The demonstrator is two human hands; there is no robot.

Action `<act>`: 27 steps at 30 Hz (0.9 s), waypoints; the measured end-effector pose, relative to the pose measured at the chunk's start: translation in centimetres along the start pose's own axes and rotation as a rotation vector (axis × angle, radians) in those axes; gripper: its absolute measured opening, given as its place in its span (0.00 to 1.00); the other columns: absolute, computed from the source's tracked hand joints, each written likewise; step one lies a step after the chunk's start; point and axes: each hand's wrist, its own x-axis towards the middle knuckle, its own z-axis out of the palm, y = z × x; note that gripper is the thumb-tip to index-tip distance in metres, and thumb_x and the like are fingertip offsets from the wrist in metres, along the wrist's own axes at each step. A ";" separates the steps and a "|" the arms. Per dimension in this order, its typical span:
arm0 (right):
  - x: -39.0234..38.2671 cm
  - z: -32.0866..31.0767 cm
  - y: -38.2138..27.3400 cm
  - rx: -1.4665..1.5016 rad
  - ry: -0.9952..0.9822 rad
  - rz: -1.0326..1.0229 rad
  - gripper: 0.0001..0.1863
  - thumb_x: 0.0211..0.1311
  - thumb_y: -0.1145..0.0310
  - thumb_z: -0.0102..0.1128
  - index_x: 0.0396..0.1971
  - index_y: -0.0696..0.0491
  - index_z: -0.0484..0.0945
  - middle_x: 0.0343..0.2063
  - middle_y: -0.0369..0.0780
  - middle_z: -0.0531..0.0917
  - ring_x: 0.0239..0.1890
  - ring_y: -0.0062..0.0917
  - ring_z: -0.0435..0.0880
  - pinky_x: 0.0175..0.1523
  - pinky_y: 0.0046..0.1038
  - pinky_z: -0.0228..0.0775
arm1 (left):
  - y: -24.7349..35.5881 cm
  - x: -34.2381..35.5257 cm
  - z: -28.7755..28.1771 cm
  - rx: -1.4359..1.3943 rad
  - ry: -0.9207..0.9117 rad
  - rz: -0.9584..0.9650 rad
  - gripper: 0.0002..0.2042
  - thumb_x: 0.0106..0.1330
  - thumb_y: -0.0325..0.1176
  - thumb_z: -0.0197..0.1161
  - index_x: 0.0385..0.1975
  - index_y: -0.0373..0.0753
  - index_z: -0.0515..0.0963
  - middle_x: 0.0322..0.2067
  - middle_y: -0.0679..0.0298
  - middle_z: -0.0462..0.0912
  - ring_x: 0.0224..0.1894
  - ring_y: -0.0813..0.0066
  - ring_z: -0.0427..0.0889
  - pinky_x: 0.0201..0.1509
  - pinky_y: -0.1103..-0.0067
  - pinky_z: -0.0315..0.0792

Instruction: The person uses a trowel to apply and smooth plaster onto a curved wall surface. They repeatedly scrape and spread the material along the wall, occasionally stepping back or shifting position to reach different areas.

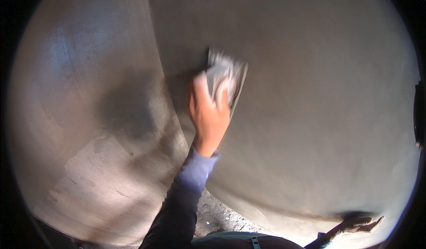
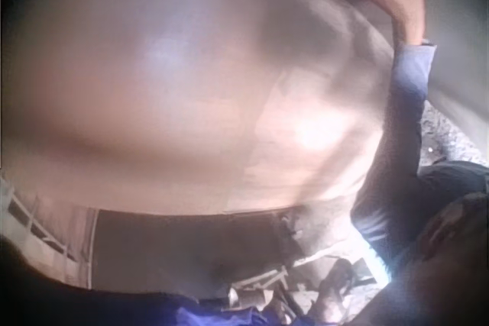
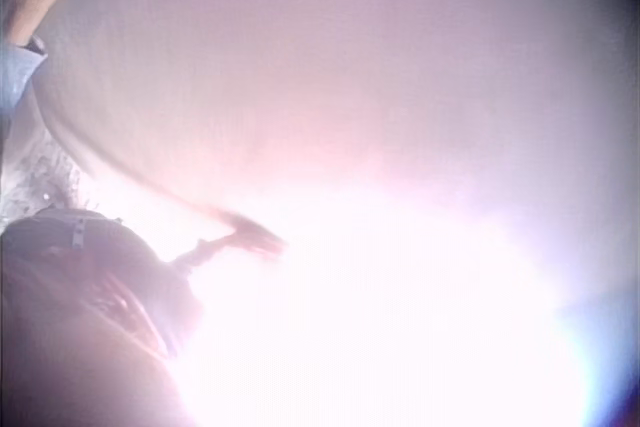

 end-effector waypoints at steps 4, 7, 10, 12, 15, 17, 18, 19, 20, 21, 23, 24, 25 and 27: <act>-0.4 0.7 -1.4 0.068 -0.027 0.091 0.35 0.80 0.44 0.39 0.63 0.63 0.70 0.61 0.50 0.74 0.65 0.41 0.73 0.70 0.45 0.65 | -5.1 3.7 -1.7 0.200 -0.048 -0.376 0.17 0.75 0.42 0.59 0.46 0.31 0.72 0.40 0.44 0.81 0.44 0.43 0.83 0.50 0.59 0.74; -0.4 0.5 -1.3 0.087 -0.043 0.112 0.37 0.79 0.41 0.39 0.63 0.63 0.70 0.61 0.52 0.73 0.65 0.42 0.72 0.70 0.46 0.65 | -5.1 8.9 -0.3 0.202 0.027 -0.273 0.17 0.76 0.43 0.56 0.43 0.31 0.71 0.38 0.44 0.81 0.44 0.42 0.83 0.48 0.58 0.73; 0.2 0.4 -1.3 0.073 -0.041 0.086 0.37 0.79 0.41 0.39 0.62 0.63 0.71 0.61 0.53 0.74 0.65 0.42 0.73 0.70 0.47 0.66 | -1.2 3.0 -0.3 0.147 -0.010 -0.161 0.22 0.75 0.45 0.60 0.51 0.28 0.72 0.40 0.43 0.81 0.45 0.46 0.84 0.50 0.60 0.74; 0.3 0.6 -1.6 0.072 -0.026 0.091 0.36 0.79 0.41 0.39 0.62 0.63 0.71 0.60 0.53 0.74 0.64 0.43 0.73 0.69 0.47 0.66 | -2.7 0.3 -0.7 0.114 -0.004 -0.132 0.22 0.74 0.44 0.61 0.52 0.29 0.73 0.40 0.44 0.81 0.45 0.46 0.84 0.50 0.60 0.74; -0.2 0.7 -0.8 0.119 -0.041 0.107 0.36 0.79 0.42 0.40 0.61 0.63 0.72 0.60 0.53 0.74 0.63 0.43 0.74 0.68 0.47 0.67 | -3.8 4.3 -1.0 0.211 -0.053 -0.219 0.22 0.75 0.44 0.59 0.53 0.28 0.72 0.42 0.43 0.82 0.46 0.46 0.84 0.52 0.62 0.74; -0.3 0.7 -0.8 0.105 -0.041 0.077 0.35 0.80 0.43 0.40 0.60 0.63 0.72 0.59 0.52 0.74 0.62 0.42 0.75 0.68 0.47 0.68 | -4.4 7.2 -0.6 0.223 -0.081 -0.278 0.22 0.76 0.45 0.58 0.53 0.28 0.72 0.43 0.41 0.81 0.48 0.46 0.84 0.52 0.62 0.74; -0.2 0.6 -0.7 0.083 -0.045 0.062 0.35 0.80 0.43 0.40 0.60 0.63 0.72 0.59 0.52 0.74 0.62 0.42 0.74 0.68 0.47 0.68 | -4.4 7.6 -0.5 0.219 -0.079 -0.298 0.22 0.76 0.45 0.57 0.53 0.27 0.71 0.43 0.40 0.81 0.48 0.46 0.84 0.52 0.62 0.74; 0.0 0.6 -0.7 0.062 -0.049 0.048 0.34 0.80 0.43 0.40 0.61 0.63 0.72 0.59 0.52 0.74 0.62 0.42 0.74 0.68 0.47 0.68 | -4.4 7.7 -0.4 0.215 -0.078 -0.318 0.23 0.77 0.45 0.57 0.54 0.27 0.71 0.44 0.40 0.81 0.48 0.46 0.84 0.53 0.62 0.74; 0.0 0.5 -0.5 0.039 -0.047 0.037 0.34 0.80 0.43 0.39 0.61 0.63 0.71 0.59 0.52 0.74 0.63 0.42 0.74 0.68 0.47 0.68 | -3.6 5.8 -0.6 0.190 -0.073 -0.291 0.23 0.76 0.45 0.57 0.54 0.27 0.71 0.44 0.40 0.81 0.49 0.46 0.84 0.53 0.62 0.74; 0.1 0.7 -0.1 0.052 -0.052 0.039 0.34 0.80 0.44 0.39 0.61 0.63 0.71 0.59 0.52 0.74 0.63 0.42 0.74 0.68 0.47 0.67 | -2.5 2.3 -0.9 0.162 -0.062 -0.268 0.23 0.76 0.45 0.58 0.54 0.28 0.71 0.44 0.41 0.81 0.49 0.45 0.83 0.53 0.62 0.74; 0.1 0.6 0.0 0.084 -0.069 0.050 0.34 0.80 0.44 0.39 0.61 0.63 0.71 0.60 0.52 0.74 0.63 0.42 0.74 0.68 0.47 0.67 | -1.3 -1.8 -1.4 0.095 -0.047 -0.258 0.20 0.74 0.42 0.60 0.52 0.30 0.72 0.44 0.43 0.81 0.48 0.46 0.83 0.52 0.61 0.74; 0.1 0.6 -0.4 0.076 -0.069 0.042 0.33 0.81 0.45 0.38 0.61 0.62 0.71 0.60 0.52 0.73 0.63 0.42 0.73 0.69 0.47 0.67 | -1.1 -2.3 -1.6 0.067 -0.031 -0.245 0.17 0.73 0.39 0.61 0.51 0.31 0.72 0.43 0.45 0.81 0.46 0.46 0.82 0.50 0.61 0.73; -0.2 0.6 -0.9 0.069 -0.070 0.034 0.33 0.81 0.45 0.38 0.61 0.62 0.70 0.60 0.52 0.73 0.64 0.42 0.73 0.69 0.47 0.67 | -1.9 -1.3 -1.7 0.148 -0.056 -0.235 0.20 0.75 0.42 0.60 0.52 0.29 0.72 0.44 0.44 0.81 0.47 0.47 0.83 0.52 0.61 0.73; -0.2 1.0 -1.7 0.111 -0.054 0.119 0.32 0.81 0.46 0.38 0.62 0.62 0.70 0.60 0.51 0.73 0.64 0.42 0.73 0.69 0.48 0.66 | -3.3 2.9 -1.0 0.261 -0.076 -0.235 0.25 0.76 0.47 0.57 0.54 0.26 0.71 0.44 0.42 0.80 0.48 0.50 0.83 0.53 0.62 0.74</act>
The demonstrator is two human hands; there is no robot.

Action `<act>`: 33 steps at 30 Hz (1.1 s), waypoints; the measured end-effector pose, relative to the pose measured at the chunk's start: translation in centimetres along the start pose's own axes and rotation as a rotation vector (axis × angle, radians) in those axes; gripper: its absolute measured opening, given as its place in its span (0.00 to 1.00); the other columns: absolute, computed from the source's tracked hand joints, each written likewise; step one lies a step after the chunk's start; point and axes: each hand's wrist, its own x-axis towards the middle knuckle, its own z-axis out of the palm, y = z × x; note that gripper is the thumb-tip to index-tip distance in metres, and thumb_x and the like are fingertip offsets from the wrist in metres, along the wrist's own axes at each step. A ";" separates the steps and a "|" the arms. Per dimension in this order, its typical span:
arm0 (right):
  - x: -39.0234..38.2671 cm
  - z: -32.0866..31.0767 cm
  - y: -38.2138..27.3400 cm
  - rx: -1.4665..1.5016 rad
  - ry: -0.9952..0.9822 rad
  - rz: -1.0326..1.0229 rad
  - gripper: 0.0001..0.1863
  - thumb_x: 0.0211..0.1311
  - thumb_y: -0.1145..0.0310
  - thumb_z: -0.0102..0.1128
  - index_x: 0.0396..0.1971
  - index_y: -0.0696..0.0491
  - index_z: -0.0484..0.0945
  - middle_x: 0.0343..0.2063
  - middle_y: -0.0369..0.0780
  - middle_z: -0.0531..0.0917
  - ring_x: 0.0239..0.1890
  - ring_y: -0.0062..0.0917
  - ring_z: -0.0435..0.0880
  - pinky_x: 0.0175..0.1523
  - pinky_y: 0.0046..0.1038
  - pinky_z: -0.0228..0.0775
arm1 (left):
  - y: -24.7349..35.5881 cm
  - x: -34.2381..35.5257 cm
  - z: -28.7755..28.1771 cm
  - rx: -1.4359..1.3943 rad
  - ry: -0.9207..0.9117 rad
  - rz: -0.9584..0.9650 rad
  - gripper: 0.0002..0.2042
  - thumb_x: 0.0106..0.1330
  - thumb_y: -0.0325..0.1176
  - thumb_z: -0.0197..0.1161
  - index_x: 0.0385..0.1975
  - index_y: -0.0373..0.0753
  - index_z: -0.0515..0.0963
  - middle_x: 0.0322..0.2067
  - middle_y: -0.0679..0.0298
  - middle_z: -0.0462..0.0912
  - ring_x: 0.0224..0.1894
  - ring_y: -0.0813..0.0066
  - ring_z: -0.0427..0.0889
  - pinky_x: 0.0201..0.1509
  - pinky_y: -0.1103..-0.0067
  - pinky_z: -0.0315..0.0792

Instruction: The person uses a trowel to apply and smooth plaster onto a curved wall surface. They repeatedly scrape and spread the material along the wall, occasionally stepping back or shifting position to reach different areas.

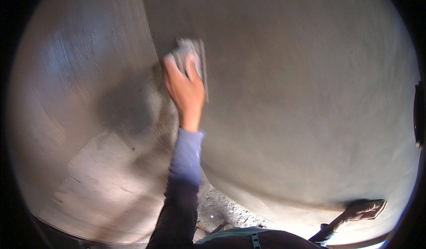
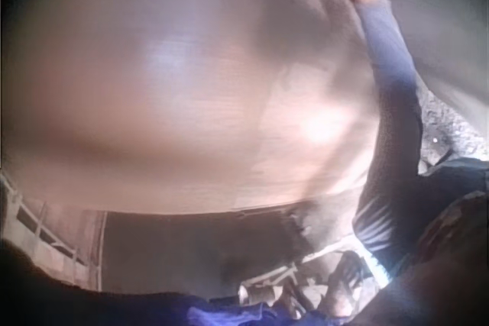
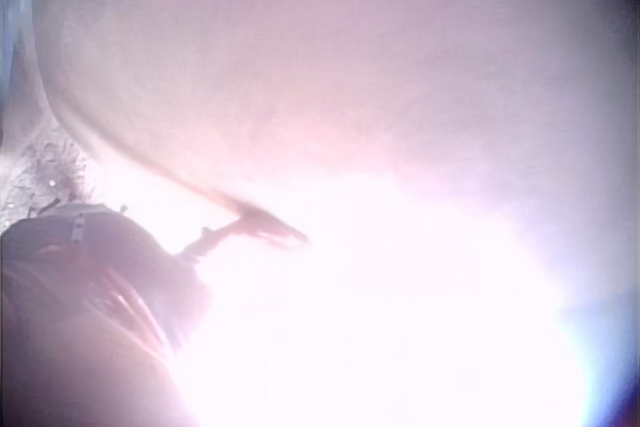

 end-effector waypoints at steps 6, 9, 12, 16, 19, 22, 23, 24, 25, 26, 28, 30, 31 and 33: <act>0.4 -0.5 0.4 -0.068 -0.007 -0.088 0.33 0.81 0.45 0.37 0.62 0.62 0.71 0.60 0.52 0.74 0.64 0.42 0.73 0.69 0.48 0.66 | 0.8 0.3 0.0 -0.107 -0.055 -0.134 0.22 0.76 0.44 0.58 0.52 0.27 0.71 0.42 0.42 0.80 0.47 0.50 0.83 0.53 0.62 0.74; -0.4 -0.2 -1.0 -0.043 -0.023 -0.038 0.33 0.81 0.45 0.38 0.63 0.62 0.70 0.61 0.52 0.73 0.64 0.43 0.73 0.70 0.48 0.65 | 1.4 -9.5 -1.3 -0.214 -0.018 0.034 0.22 0.74 0.43 0.61 0.53 0.28 0.71 0.45 0.42 0.81 0.51 0.48 0.83 0.55 0.62 0.74; 0.1 -0.4 -0.4 -0.017 -0.016 -0.027 0.34 0.80 0.44 0.39 0.63 0.62 0.70 0.61 0.53 0.72 0.64 0.44 0.73 0.70 0.48 0.65 | -0.4 -7.1 -0.7 -0.168 -0.079 -0.102 0.23 0.75 0.44 0.60 0.55 0.28 0.71 0.46 0.42 0.81 0.51 0.48 0.83 0.55 0.61 0.74; -0.2 -0.3 -0.4 -0.016 -0.010 0.027 0.36 0.79 0.42 0.39 0.62 0.63 0.71 0.62 0.53 0.72 0.65 0.44 0.72 0.70 0.48 0.64 | -3.4 5.0 0.2 -0.013 0.007 -0.127 0.27 0.78 0.49 0.54 0.55 0.24 0.68 0.45 0.41 0.79 0.48 0.50 0.83 0.53 0.62 0.75; 0.3 -0.4 -0.3 -0.049 -0.022 -0.026 0.35 0.79 0.42 0.40 0.63 0.62 0.71 0.62 0.53 0.72 0.65 0.44 0.71 0.70 0.48 0.64 | -1.2 -1.0 -0.4 -0.195 -0.092 -0.196 0.26 0.77 0.47 0.57 0.55 0.24 0.68 0.48 0.40 0.79 0.53 0.46 0.82 0.58 0.61 0.73; 0.5 -0.5 -0.1 -0.007 -0.039 -0.013 0.35 0.79 0.42 0.41 0.63 0.62 0.69 0.62 0.52 0.72 0.65 0.43 0.72 0.69 0.48 0.65 | -3.5 -8.9 -0.4 -0.115 -0.058 -0.050 0.23 0.74 0.42 0.61 0.56 0.28 0.70 0.51 0.41 0.79 0.58 0.47 0.80 0.63 0.62 0.69; 0.4 -0.6 0.0 -0.055 -0.036 -0.016 0.36 0.79 0.41 0.38 0.63 0.61 0.70 0.62 0.51 0.72 0.65 0.42 0.72 0.68 0.47 0.66 | -5.0 -8.0 0.0 -0.163 -0.031 -0.127 0.21 0.75 0.42 0.60 0.55 0.30 0.71 0.50 0.42 0.79 0.56 0.49 0.81 0.61 0.61 0.71; 0.2 -0.4 0.1 -0.099 -0.031 -0.015 0.36 0.79 0.40 0.36 0.63 0.60 0.70 0.62 0.50 0.72 0.64 0.40 0.73 0.68 0.47 0.68 | -6.4 -5.1 0.3 -0.119 -0.036 -0.249 0.20 0.76 0.42 0.59 0.53 0.30 0.71 0.47 0.42 0.80 0.52 0.47 0.82 0.58 0.61 0.73; -0.2 -0.4 0.2 -0.136 -0.040 -0.005 0.37 0.79 0.39 0.34 0.63 0.59 0.71 0.62 0.49 0.73 0.64 0.39 0.74 0.67 0.46 0.69 | -7.2 -2.1 0.1 -0.058 -0.042 -0.366 0.18 0.76 0.41 0.58 0.52 0.29 0.71 0.45 0.42 0.81 0.48 0.44 0.83 0.54 0.61 0.75; 0.1 -0.5 -0.1 -0.061 -0.041 0.014 0.36 0.79 0.40 0.37 0.63 0.60 0.70 0.61 0.50 0.73 0.62 0.40 0.74 0.67 0.46 0.69 | -6.9 -0.2 0.5 -0.088 -0.026 -0.321 0.18 0.76 0.40 0.57 0.51 0.29 0.70 0.44 0.41 0.81 0.48 0.44 0.83 0.54 0.61 0.75; 0.6 -0.2 -0.6 0.085 -0.016 0.052 0.36 0.78 0.42 0.45 0.62 0.64 0.69 0.59 0.52 0.74 0.60 0.42 0.76 0.66 0.47 0.68 | -5.3 3.3 1.1 -0.174 0.016 -0.223 0.17 0.77 0.39 0.56 0.51 0.29 0.70 0.42 0.41 0.80 0.47 0.43 0.83 0.53 0.61 0.74; 0.8 -0.4 -0.8 0.049 -0.005 -0.007 0.35 0.78 0.44 0.46 0.62 0.63 0.70 0.59 0.52 0.74 0.59 0.42 0.76 0.65 0.46 0.69 | -3.3 0.7 1.2 -0.134 0.005 -0.060 0.21 0.76 0.41 0.58 0.54 0.28 0.69 0.45 0.39 0.80 0.49 0.40 0.81 0.55 0.60 0.72; 1.0 -0.5 -0.8 0.032 -0.006 -0.039 0.34 0.78 0.44 0.47 0.62 0.63 0.70 0.59 0.51 0.74 0.59 0.41 0.76 0.65 0.46 0.69 | -3.2 -1.9 0.9 -0.144 -0.021 -0.025 0.22 0.76 0.42 0.58 0.55 0.27 0.68 0.46 0.39 0.80 0.50 0.40 0.80 0.55 0.59 0.72; 0.3 -0.2 -0.4 0.076 0.015 -0.025 0.31 0.78 0.47 0.49 0.62 0.63 0.70 0.59 0.50 0.74 0.60 0.40 0.76 0.65 0.45 0.68 | -5.3 -4.8 0.4 -0.128 -0.018 -0.015 0.23 0.76 0.44 0.58 0.56 0.28 0.68 0.47 0.39 0.80 0.50 0.40 0.80 0.55 0.58 0.71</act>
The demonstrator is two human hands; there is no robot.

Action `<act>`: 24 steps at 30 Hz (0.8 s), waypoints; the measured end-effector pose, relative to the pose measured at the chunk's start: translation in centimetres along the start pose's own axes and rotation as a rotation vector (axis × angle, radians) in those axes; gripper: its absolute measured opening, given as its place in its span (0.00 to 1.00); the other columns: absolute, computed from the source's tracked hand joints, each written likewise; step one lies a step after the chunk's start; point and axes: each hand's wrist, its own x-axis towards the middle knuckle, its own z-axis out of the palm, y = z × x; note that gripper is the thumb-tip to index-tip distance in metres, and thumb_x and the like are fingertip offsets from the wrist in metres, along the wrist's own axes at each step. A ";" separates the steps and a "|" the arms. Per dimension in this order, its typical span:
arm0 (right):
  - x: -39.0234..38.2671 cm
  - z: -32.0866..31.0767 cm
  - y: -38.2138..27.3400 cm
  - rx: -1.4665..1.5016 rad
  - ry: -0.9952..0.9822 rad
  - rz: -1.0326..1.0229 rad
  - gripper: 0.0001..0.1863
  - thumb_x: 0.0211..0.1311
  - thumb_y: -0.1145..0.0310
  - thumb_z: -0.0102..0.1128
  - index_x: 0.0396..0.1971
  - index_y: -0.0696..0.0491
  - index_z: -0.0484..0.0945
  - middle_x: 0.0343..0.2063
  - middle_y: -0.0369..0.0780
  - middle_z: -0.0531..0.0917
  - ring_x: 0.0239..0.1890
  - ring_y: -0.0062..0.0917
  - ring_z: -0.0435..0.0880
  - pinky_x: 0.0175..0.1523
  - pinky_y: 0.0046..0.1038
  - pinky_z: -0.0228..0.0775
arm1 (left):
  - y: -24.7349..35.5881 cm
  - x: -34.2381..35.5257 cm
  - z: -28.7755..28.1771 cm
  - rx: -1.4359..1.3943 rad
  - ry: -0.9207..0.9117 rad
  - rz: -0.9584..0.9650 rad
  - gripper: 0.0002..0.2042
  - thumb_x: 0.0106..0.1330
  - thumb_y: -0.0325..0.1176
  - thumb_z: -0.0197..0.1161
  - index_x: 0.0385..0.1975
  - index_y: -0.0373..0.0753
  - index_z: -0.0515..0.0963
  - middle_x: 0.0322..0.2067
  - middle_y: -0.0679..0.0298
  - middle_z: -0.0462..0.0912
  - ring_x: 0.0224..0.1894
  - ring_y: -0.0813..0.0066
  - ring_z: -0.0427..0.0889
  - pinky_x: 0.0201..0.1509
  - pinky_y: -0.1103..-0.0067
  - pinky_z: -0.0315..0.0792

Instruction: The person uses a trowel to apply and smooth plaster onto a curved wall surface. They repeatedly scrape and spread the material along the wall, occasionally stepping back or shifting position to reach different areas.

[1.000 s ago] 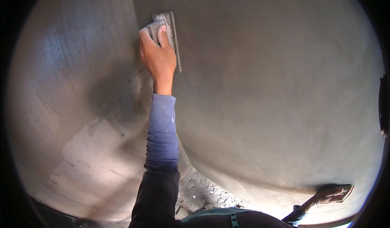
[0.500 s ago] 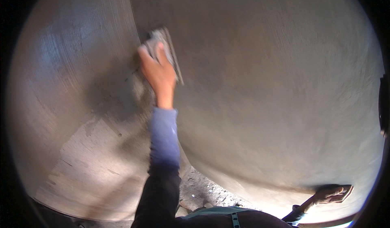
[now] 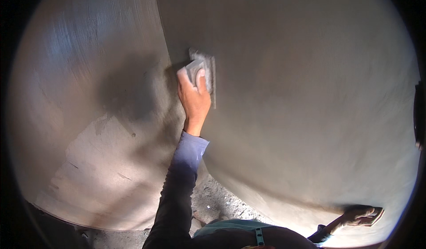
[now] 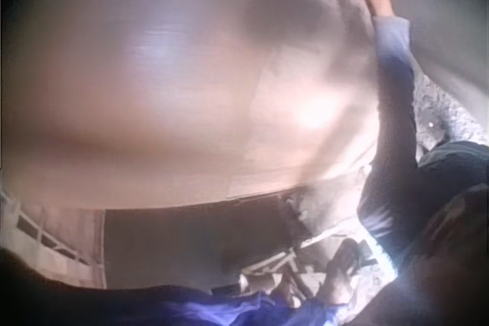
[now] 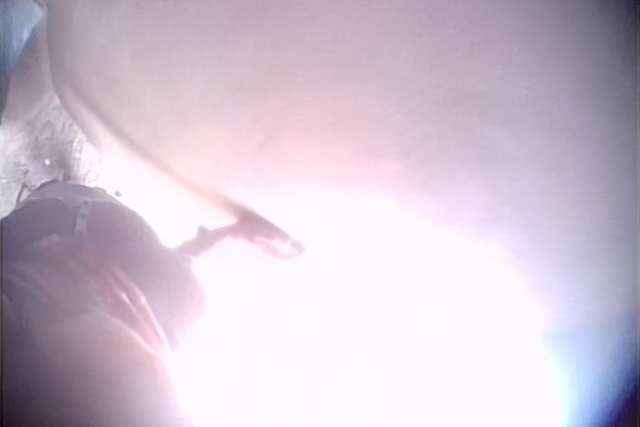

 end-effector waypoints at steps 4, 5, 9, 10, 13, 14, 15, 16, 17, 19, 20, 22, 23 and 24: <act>0.1 0.1 -0.1 -0.009 -0.033 -0.003 0.29 0.79 0.51 0.51 0.62 0.63 0.69 0.60 0.51 0.74 0.61 0.40 0.74 0.66 0.44 0.68 | -1.4 5.7 -0.5 -0.039 -0.003 -0.226 0.19 0.77 0.42 0.56 0.49 0.29 0.69 0.43 0.40 0.80 0.49 0.40 0.81 0.53 0.57 0.71; 0.1 0.0 0.7 0.038 -0.019 0.005 0.29 0.78 0.52 0.51 0.62 0.63 0.69 0.60 0.51 0.74 0.61 0.40 0.75 0.66 0.44 0.68 | -0.6 7.7 0.3 -0.062 0.018 -0.182 0.18 0.77 0.42 0.55 0.48 0.29 0.69 0.42 0.40 0.80 0.48 0.40 0.81 0.52 0.57 0.71; 1.1 -0.5 0.2 -0.012 0.017 0.003 0.29 0.79 0.51 0.49 0.62 0.64 0.70 0.59 0.52 0.75 0.61 0.41 0.75 0.67 0.44 0.68 | 3.0 5.3 0.8 -0.034 -0.014 0.024 0.18 0.76 0.41 0.56 0.48 0.29 0.70 0.41 0.40 0.80 0.48 0.42 0.81 0.53 0.57 0.72; 0.4 -0.1 -0.2 0.011 0.002 0.041 0.30 0.79 0.51 0.49 0.62 0.64 0.71 0.59 0.52 0.75 0.61 0.41 0.75 0.67 0.43 0.68 | 2.2 4.7 0.2 -0.013 0.005 0.064 0.18 0.76 0.41 0.56 0.49 0.28 0.70 0.41 0.40 0.80 0.48 0.42 0.81 0.53 0.57 0.72; 0.1 -0.4 -0.9 -0.084 -0.020 -0.008 0.30 0.79 0.49 0.47 0.62 0.63 0.71 0.60 0.52 0.75 0.62 0.41 0.74 0.68 0.44 0.67 | 0.5 5.3 -0.6 -0.027 0.018 -0.030 0.19 0.76 0.41 0.56 0.50 0.28 0.69 0.42 0.40 0.80 0.48 0.43 0.82 0.54 0.58 0.72; 0.2 -0.4 -0.4 -0.076 -0.012 -0.003 0.30 0.79 0.49 0.47 0.62 0.63 0.71 0.60 0.52 0.74 0.63 0.41 0.74 0.68 0.44 0.67 | 0.8 7.9 -0.3 -0.050 0.010 -0.171 0.19 0.77 0.41 0.56 0.50 0.27 0.69 0.42 0.40 0.80 0.47 0.44 0.82 0.54 0.58 0.73; 0.1 -0.3 0.2 -0.064 -0.003 0.007 0.30 0.80 0.48 0.46 0.62 0.62 0.72 0.61 0.52 0.74 0.63 0.42 0.74 0.68 0.44 0.66 | 1.2 10.8 0.3 -0.027 0.013 -0.159 0.21 0.77 0.44 0.55 0.52 0.27 0.69 0.43 0.42 0.80 0.48 0.48 0.83 0.54 0.61 0.74; -0.4 -0.1 0.7 -0.049 0.007 0.034 0.31 0.80 0.48 0.45 0.62 0.62 0.72 0.61 0.51 0.74 0.64 0.42 0.73 0.69 0.45 0.66 | 2.2 13.3 0.2 0.003 0.019 -0.133 0.24 0.78 0.47 0.54 0.54 0.27 0.69 0.44 0.43 0.80 0.49 0.51 0.83 0.55 0.63 0.74; -0.4 -0.3 0.8 -0.021 -0.007 0.067 0.31 0.80 0.47 0.43 0.61 0.62 0.73 0.61 0.51 0.75 0.64 0.42 0.74 0.69 0.45 0.66 | 3.8 14.4 -0.2 0.001 0.026 -0.064 0.24 0.78 0.47 0.54 0.54 0.27 0.69 0.44 0.43 0.80 0.49 0.50 0.83 0.55 0.62 0.74; 0.1 -0.1 -0.2 -0.048 0.033 0.029 0.33 0.80 0.45 0.42 0.61 0.62 0.74 0.60 0.52 0.76 0.63 0.43 0.74 0.69 0.45 0.66 | 7.4 14.1 1.5 -0.034 0.022 0.044 0.24 0.77 0.47 0.55 0.54 0.26 0.69 0.44 0.42 0.80 0.49 0.48 0.83 0.55 0.61 0.74; 0.4 -0.3 -0.8 -0.067 0.046 0.012 0.33 0.80 0.45 0.41 0.60 0.62 0.74 0.60 0.53 0.76 0.63 0.43 0.75 0.68 0.45 0.66 | 9.1 11.7 1.6 -0.026 -0.023 0.050 0.24 0.77 0.46 0.56 0.54 0.27 0.69 0.45 0.41 0.80 0.50 0.44 0.82 0.55 0.60 0.72; 0.7 -0.5 -0.9 -0.109 0.025 -0.021 0.34 0.80 0.44 0.40 0.60 0.63 0.74 0.60 0.53 0.77 0.63 0.44 0.75 0.69 0.46 0.66 | 8.7 5.9 1.5 -0.052 0.040 0.242 0.17 0.75 0.41 0.58 0.50 0.30 0.70 0.40 0.41 0.80 0.45 0.41 0.81 0.49 0.59 0.72; 0.5 -0.3 -0.1 -0.087 0.012 -0.025 0.34 0.80 0.45 0.40 0.59 0.63 0.74 0.60 0.53 0.76 0.63 0.43 0.75 0.69 0.46 0.66 | 7.7 5.5 1.2 -0.005 0.021 0.207 0.19 0.76 0.42 0.57 0.51 0.30 0.70 0.41 0.41 0.80 0.47 0.42 0.81 0.51 0.59 0.72; 0.6 -0.2 -0.1 -0.066 0.003 -0.029 0.34 0.80 0.45 0.39 0.59 0.64 0.74 0.60 0.53 0.76 0.63 0.43 0.75 0.69 0.46 0.66 | 6.6 5.4 0.7 0.039 0.005 0.173 0.21 0.76 0.44 0.57 0.53 0.29 0.70 0.43 0.41 0.80 0.48 0.42 0.81 0.53 0.60 0.72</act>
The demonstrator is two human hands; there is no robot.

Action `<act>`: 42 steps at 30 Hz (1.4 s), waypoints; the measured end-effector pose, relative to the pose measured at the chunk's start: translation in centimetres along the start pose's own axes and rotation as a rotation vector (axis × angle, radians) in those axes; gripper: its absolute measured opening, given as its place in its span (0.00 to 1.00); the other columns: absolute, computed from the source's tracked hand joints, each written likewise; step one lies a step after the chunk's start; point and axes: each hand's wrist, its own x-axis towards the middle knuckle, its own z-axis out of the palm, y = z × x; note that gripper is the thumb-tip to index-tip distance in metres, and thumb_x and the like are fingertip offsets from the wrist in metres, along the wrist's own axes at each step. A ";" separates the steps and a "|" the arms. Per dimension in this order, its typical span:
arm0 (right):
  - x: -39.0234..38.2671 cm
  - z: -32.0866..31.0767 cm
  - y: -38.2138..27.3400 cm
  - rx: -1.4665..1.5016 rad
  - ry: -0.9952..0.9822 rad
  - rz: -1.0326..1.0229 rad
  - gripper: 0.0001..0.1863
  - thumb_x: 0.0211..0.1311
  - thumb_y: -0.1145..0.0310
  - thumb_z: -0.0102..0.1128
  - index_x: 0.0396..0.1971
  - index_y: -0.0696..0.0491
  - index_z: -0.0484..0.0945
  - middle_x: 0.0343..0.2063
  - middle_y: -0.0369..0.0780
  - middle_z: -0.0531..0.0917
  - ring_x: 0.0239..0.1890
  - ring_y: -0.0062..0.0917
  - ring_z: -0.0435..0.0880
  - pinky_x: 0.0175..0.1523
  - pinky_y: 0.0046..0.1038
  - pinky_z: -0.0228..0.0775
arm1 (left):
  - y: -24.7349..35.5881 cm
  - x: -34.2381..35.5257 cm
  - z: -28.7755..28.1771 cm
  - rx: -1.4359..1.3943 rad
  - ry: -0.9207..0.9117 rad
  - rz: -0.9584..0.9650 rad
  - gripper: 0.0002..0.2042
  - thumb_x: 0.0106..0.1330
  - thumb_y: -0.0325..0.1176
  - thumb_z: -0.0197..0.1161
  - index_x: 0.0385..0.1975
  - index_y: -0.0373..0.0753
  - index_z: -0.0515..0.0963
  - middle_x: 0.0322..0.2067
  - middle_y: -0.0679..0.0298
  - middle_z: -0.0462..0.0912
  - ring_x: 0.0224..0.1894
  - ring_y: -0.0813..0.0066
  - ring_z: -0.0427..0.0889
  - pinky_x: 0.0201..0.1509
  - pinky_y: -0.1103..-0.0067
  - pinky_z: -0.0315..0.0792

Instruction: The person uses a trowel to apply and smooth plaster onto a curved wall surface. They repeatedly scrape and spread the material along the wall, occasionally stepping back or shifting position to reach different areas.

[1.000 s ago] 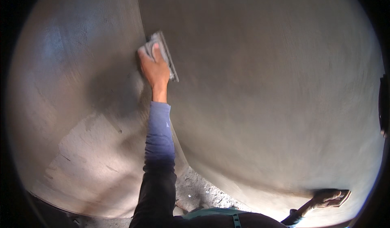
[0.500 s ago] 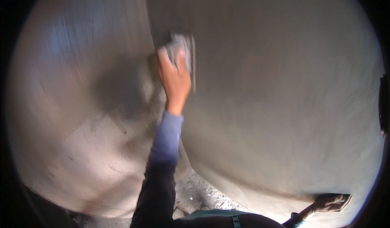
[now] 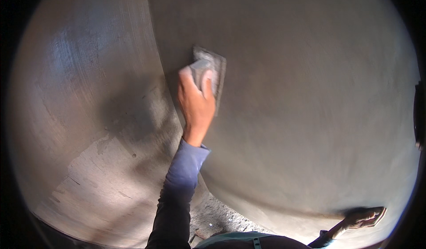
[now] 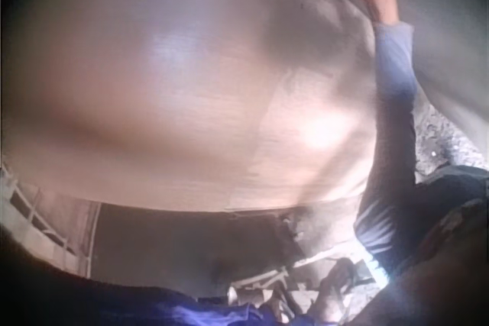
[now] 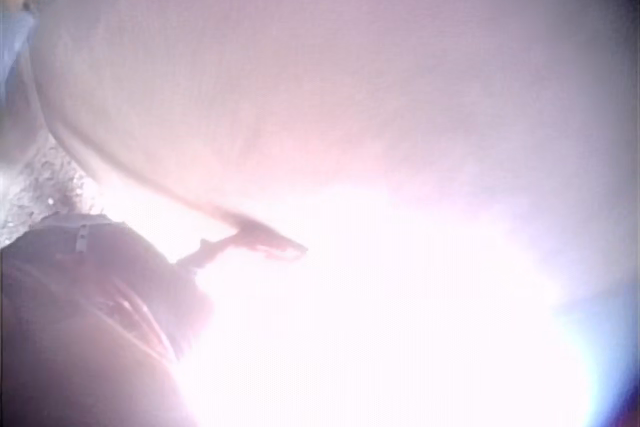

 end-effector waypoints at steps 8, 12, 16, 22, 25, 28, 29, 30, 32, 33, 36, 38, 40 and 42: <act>-0.6 0.0 -0.4 -0.045 0.019 0.019 0.34 0.80 0.45 0.39 0.61 0.63 0.72 0.60 0.52 0.76 0.64 0.44 0.74 0.70 0.46 0.64 | 0.1 6.8 0.8 0.001 0.056 0.012 0.21 0.76 0.45 0.57 0.51 0.29 0.71 0.41 0.44 0.80 0.45 0.49 0.83 0.50 0.62 0.74; -0.7 -0.1 1.5 -0.023 0.005 0.021 0.34 0.80 0.44 0.39 0.61 0.63 0.73 0.60 0.52 0.76 0.64 0.44 0.74 0.71 0.46 0.63 | -0.1 3.6 1.0 0.056 0.088 0.139 0.20 0.76 0.45 0.58 0.49 0.31 0.71 0.38 0.46 0.80 0.42 0.51 0.84 0.46 0.62 0.75; 0.0 -1.0 1.9 -0.072 -0.073 0.077 0.37 0.79 0.41 0.39 0.62 0.62 0.73 0.62 0.52 0.75 0.65 0.44 0.73 0.71 0.46 0.62 | -1.4 17.4 1.7 0.101 0.098 0.058 0.20 0.76 0.44 0.56 0.50 0.29 0.70 0.40 0.42 0.82 0.43 0.44 0.84 0.47 0.60 0.76; -0.9 -1.3 3.8 -0.051 -0.039 0.074 0.36 0.80 0.42 0.38 0.64 0.60 0.72 0.64 0.50 0.74 0.67 0.42 0.71 0.72 0.46 0.62 | 1.0 13.8 1.2 0.101 0.009 -0.006 0.23 0.78 0.47 0.54 0.53 0.27 0.70 0.36 0.45 0.82 0.36 0.48 0.84 0.42 0.62 0.77; -1.1 -0.4 1.5 -0.037 -0.019 0.126 0.36 0.79 0.41 0.38 0.65 0.60 0.71 0.64 0.50 0.73 0.68 0.43 0.71 0.72 0.46 0.62 | 4.7 -0.2 0.2 -0.051 -0.053 0.174 0.22 0.73 0.42 0.61 0.55 0.28 0.68 0.44 0.41 0.79 0.46 0.44 0.82 0.48 0.58 0.74; -0.7 -0.5 0.7 -0.099 -0.040 0.136 0.38 0.78 0.39 0.38 0.66 0.60 0.70 0.65 0.50 0.72 0.68 0.43 0.70 0.72 0.47 0.61 | 3.7 -1.4 -1.0 0.158 -0.050 0.315 0.25 0.72 0.42 0.63 0.58 0.28 0.67 0.44 0.39 0.80 0.46 0.40 0.82 0.49 0.58 0.75; -0.5 -0.7 0.9 -0.085 -0.054 0.163 0.40 0.77 0.37 0.37 0.66 0.60 0.69 0.65 0.51 0.72 0.68 0.44 0.70 0.72 0.48 0.61 | 3.8 1.5 -0.5 0.121 -0.064 0.189 0.25 0.73 0.43 0.61 0.58 0.28 0.68 0.43 0.39 0.80 0.45 0.40 0.83 0.48 0.57 0.76; 0.0 -1.0 1.4 -0.097 -0.041 0.130 0.39 0.78 0.38 0.37 0.66 0.60 0.69 0.65 0.51 0.72 0.68 0.44 0.70 0.72 0.48 0.61 | 3.9 5.5 0.5 0.075 -0.086 0.063 0.24 0.74 0.44 0.60 0.58 0.28 0.68 0.42 0.39 0.81 0.43 0.39 0.83 0.48 0.57 0.76; -1.1 -0.5 1.3 -0.063 -0.043 0.147 0.39 0.78 0.38 0.36 0.66 0.60 0.70 0.65 0.51 0.72 0.68 0.45 0.69 0.72 0.49 0.61 | 2.0 14.1 1.1 0.044 0.004 0.014 0.23 0.76 0.45 0.56 0.56 0.28 0.69 0.41 0.39 0.81 0.41 0.41 0.85 0.45 0.58 0.78; -1.4 -0.1 1.2 -0.058 -0.044 0.153 0.39 0.78 0.38 0.36 0.66 0.60 0.70 0.65 0.51 0.71 0.68 0.45 0.69 0.72 0.49 0.61 | 1.7 16.1 0.9 0.075 0.040 0.029 0.23 0.77 0.46 0.56 0.55 0.28 0.69 0.41 0.40 0.82 0.41 0.42 0.85 0.45 0.58 0.78; -0.7 -0.1 0.7 -0.082 -0.043 0.120 0.38 0.79 0.39 0.35 0.66 0.59 0.69 0.66 0.51 0.71 0.68 0.45 0.69 0.72 0.49 0.62 | 2.9 15.5 0.4 0.148 0.044 0.025 0.23 0.77 0.47 0.55 0.53 0.28 0.70 0.40 0.40 0.82 0.42 0.46 0.87 0.44 0.59 0.79; -0.1 -1.1 1.0 -0.131 -0.040 0.089 0.38 0.79 0.39 0.35 0.67 0.59 0.69 0.67 0.51 0.70 0.69 0.44 0.69 0.72 0.49 0.62 | 5.9 7.1 1.1 -0.025 -0.065 0.034 0.20 0.75 0.43 0.59 0.53 0.30 0.69 0.41 0.38 0.81 0.46 0.38 0.83 0.48 0.57 0.76; -1.2 -0.8 1.2 -0.114 -0.063 0.161 0.38 0.79 0.39 0.35 0.67 0.59 0.68 0.67 0.51 0.69 0.69 0.43 0.68 0.72 0.48 0.63 | 7.1 2.4 0.1 -0.057 -0.079 0.179 0.22 0.69 0.39 0.65 0.56 0.32 0.68 0.47 0.40 0.80 0.51 0.38 0.81 0.55 0.57 0.72; -1.5 -0.6 1.1 -0.076 -0.067 0.186 0.38 0.79 0.39 0.35 0.68 0.58 0.67 0.67 0.51 0.68 0.69 0.43 0.68 0.72 0.48 0.63 | 6.0 5.6 -0.1 0.058 -0.033 0.222 0.21 0.72 0.39 0.62 0.57 0.32 0.68 0.46 0.40 0.81 0.49 0.39 0.82 0.53 0.59 0.75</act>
